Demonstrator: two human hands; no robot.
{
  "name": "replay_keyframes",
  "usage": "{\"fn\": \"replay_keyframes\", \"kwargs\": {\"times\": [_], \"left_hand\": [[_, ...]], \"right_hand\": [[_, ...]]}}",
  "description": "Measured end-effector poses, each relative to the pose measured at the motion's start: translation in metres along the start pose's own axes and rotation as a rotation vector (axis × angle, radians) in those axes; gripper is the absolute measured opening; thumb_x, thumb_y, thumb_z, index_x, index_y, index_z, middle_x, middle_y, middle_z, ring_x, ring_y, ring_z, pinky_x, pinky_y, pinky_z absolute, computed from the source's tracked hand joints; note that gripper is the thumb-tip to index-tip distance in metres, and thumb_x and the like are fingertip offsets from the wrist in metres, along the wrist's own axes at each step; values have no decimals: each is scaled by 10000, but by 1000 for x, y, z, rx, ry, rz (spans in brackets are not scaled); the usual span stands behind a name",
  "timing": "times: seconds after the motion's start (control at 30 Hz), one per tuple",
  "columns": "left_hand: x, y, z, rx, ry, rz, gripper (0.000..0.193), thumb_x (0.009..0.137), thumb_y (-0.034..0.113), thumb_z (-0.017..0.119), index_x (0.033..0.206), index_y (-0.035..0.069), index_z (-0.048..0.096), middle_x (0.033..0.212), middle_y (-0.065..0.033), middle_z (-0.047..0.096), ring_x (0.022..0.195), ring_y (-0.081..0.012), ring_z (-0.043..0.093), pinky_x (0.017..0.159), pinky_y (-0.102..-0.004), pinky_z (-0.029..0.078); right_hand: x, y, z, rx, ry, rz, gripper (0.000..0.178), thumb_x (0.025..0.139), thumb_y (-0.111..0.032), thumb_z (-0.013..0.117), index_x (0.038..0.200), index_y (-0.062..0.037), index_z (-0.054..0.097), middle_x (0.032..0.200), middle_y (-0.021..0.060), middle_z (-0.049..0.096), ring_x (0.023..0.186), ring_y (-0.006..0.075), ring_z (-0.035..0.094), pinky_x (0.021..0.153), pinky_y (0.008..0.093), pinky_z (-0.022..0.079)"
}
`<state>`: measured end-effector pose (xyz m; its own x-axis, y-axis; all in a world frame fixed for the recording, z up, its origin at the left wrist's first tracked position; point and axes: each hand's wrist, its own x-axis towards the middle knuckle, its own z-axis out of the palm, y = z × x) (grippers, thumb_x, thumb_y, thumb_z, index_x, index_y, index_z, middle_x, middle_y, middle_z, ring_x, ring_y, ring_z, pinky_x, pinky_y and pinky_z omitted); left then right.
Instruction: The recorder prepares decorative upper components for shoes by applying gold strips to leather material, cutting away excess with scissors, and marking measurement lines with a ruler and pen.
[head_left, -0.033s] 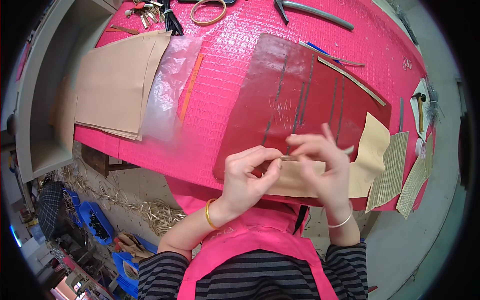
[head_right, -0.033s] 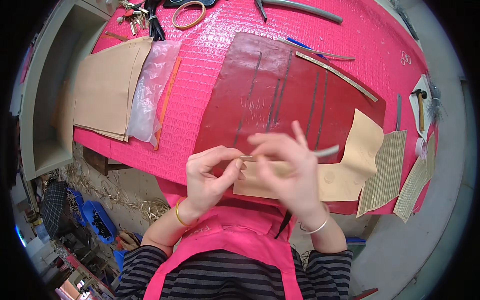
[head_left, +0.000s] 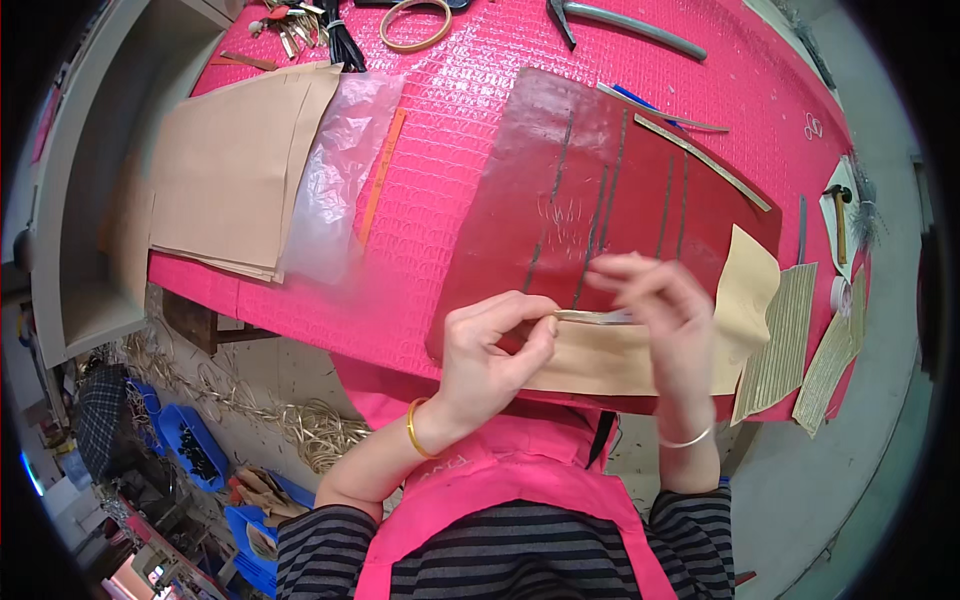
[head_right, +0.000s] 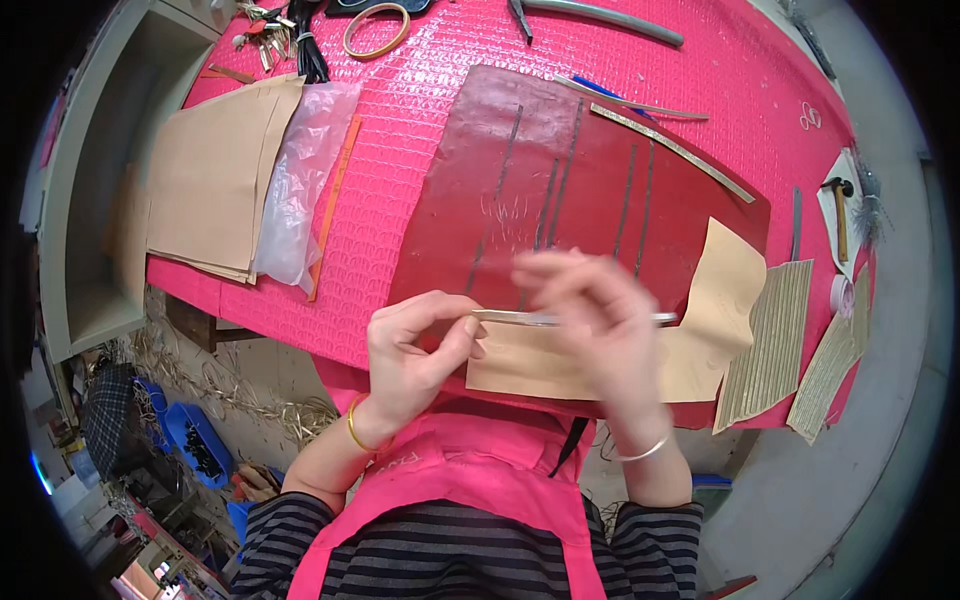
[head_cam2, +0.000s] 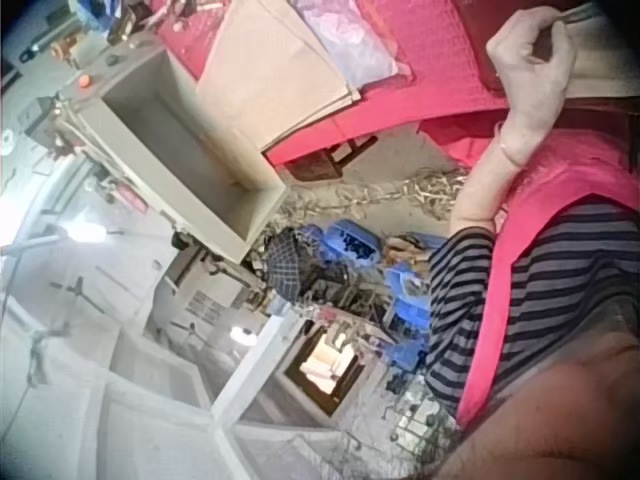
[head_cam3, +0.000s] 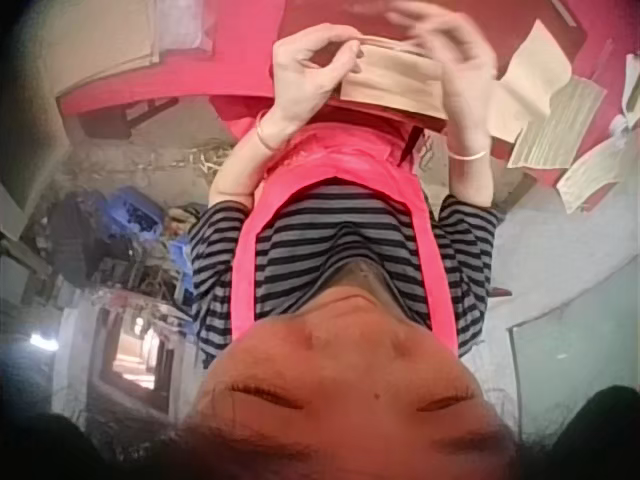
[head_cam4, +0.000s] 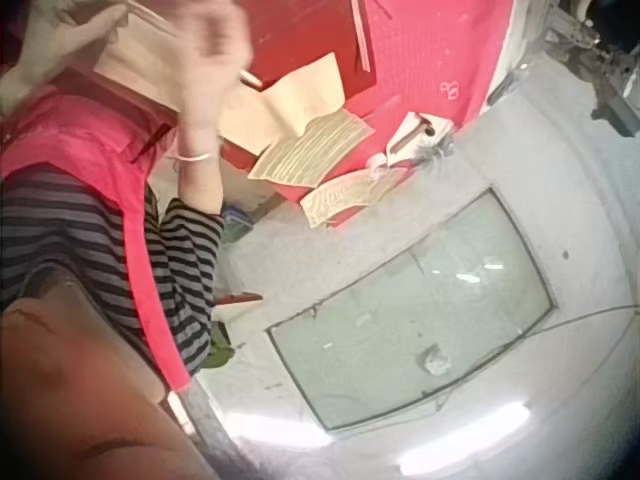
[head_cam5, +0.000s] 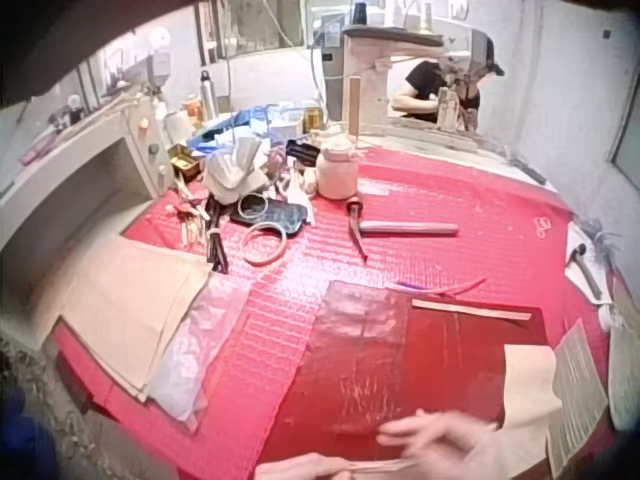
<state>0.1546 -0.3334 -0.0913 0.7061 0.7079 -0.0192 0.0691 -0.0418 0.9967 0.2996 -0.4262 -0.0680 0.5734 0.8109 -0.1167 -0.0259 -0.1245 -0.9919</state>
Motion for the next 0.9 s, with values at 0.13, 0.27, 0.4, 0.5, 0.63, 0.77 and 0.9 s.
{"fn": "replay_keyframes", "kwargs": {"times": [0.13,0.27,0.4,0.5,0.63,0.77,0.9], "left_hand": [[-2,-8,-14,124,-69,176,93,735,-59,569,808,-41,623,701,-109,610,572,-161,608,534,-254,474],[-3,-13,-19,412,-266,739,183,642,-32,631,815,26,643,720,-76,611,578,-149,585,497,-238,448],[-12,-14,-27,602,-195,920,243,625,91,660,860,40,623,756,-37,588,575,-129,558,487,-232,439],[-35,-26,-30,704,-175,658,293,661,164,685,914,24,635,824,-76,592,706,-205,580,624,-311,477],[-50,-32,-13,839,-215,459,427,712,248,671,1062,13,600,971,-114,527,910,-269,511,856,-426,409],[-51,-39,-12,956,-229,409,503,750,255,641,1182,21,531,1012,-94,489,956,-230,459,919,-415,364],[-51,-41,-12,964,-216,435,464,719,193,658,1143,27,569,1017,-92,473,959,-252,441,902,-436,369]], "right_hand": [[-20,21,-133,-37,375,2,168,843,-126,444,887,-33,577,985,103,595,899,210,587,930,371,381],[-9,-28,-41,-620,-192,-251,266,834,-137,494,1049,-1,570,1044,132,581,1087,285,487,923,368,371],[0,-23,-28,-311,-673,368,124,792,-92,637,771,24,600,640,37,588,554,87,565,471,222,418],[-13,-4,-29,-400,-370,198,108,782,-63,650,753,31,605,602,30,572,486,53,525,416,205,377],[-7,9,-10,-449,-303,296,140,759,-101,669,752,30,620,588,90,579,474,112,539,447,255,396],[2,21,-2,-549,-328,217,171,760,-137,663,774,31,638,645,133,612,533,191,578,521,288,446],[5,24,1,-557,-306,217,175,761,-143,663,778,30,644,644,133,614,534,188,582,524,285,451]]}}
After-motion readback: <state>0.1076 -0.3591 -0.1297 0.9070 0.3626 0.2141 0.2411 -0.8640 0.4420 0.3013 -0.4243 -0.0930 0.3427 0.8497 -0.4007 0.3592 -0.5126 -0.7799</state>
